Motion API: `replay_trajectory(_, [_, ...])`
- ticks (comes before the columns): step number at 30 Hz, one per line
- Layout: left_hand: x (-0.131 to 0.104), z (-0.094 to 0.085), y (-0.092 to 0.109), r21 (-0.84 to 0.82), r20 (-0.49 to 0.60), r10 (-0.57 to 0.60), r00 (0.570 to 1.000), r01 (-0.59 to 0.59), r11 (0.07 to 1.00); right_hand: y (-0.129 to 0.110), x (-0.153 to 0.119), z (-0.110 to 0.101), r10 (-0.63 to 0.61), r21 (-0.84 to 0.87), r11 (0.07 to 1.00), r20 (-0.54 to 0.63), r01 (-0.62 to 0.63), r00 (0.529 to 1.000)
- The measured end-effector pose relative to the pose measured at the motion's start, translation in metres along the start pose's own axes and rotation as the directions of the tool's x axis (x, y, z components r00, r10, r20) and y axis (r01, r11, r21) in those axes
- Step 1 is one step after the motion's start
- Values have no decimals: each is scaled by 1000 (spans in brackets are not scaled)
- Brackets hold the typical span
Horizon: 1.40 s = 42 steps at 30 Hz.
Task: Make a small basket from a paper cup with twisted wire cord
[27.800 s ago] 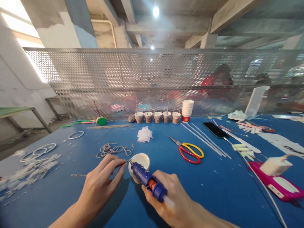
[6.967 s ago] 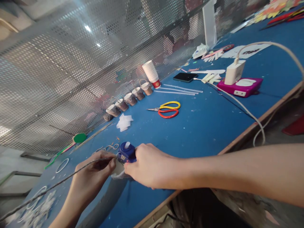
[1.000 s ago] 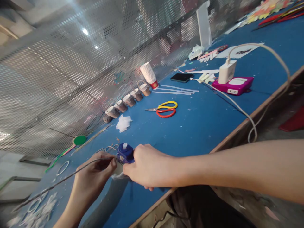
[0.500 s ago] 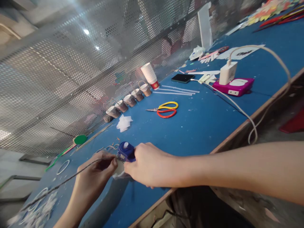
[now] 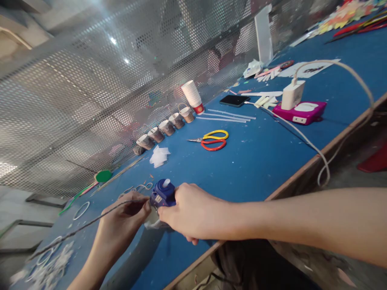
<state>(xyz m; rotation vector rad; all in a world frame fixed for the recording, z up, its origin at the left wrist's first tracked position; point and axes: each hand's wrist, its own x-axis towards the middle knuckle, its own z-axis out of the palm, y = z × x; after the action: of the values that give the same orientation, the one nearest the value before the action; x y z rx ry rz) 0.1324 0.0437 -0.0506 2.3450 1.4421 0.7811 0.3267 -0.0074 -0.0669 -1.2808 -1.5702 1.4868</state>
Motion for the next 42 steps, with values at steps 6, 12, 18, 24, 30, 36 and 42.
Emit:
replay_trajectory(6, [-1,-2,3,22,15,-23,1000,23,999,3,-2,0,31,5,1000,11,-31,999])
replay_trajectory(12, [-2,0,0,20,11,-1,1000,1,1000,-3,-14,-8,65,-8,998,13,-65,998])
replay_trajectory(18, [-2,1,2,22,-6,5,1000,-5,1000,-11,-22,-16,28,-11,1000,2,-28,1000])
replay_trajectory(24, [-2,1,9,63,-18,32,999,-31,998,-8,-26,-19,19,96,995,35,-22,999])
replay_trajectory(30, [-3,1,9,54,4,27,1000,-27,998,-12,-36,-22,-35,182,983,-20,38,999])
replay_trajectory(36, [-2,3,7,99,1,40,999,-40,994,-12,-20,-27,-211,71,971,-201,229,957])
replay_trajectory(42, [0,4,9,150,8,78,997,-78,986,-16,32,-30,-318,-99,947,-164,305,934])
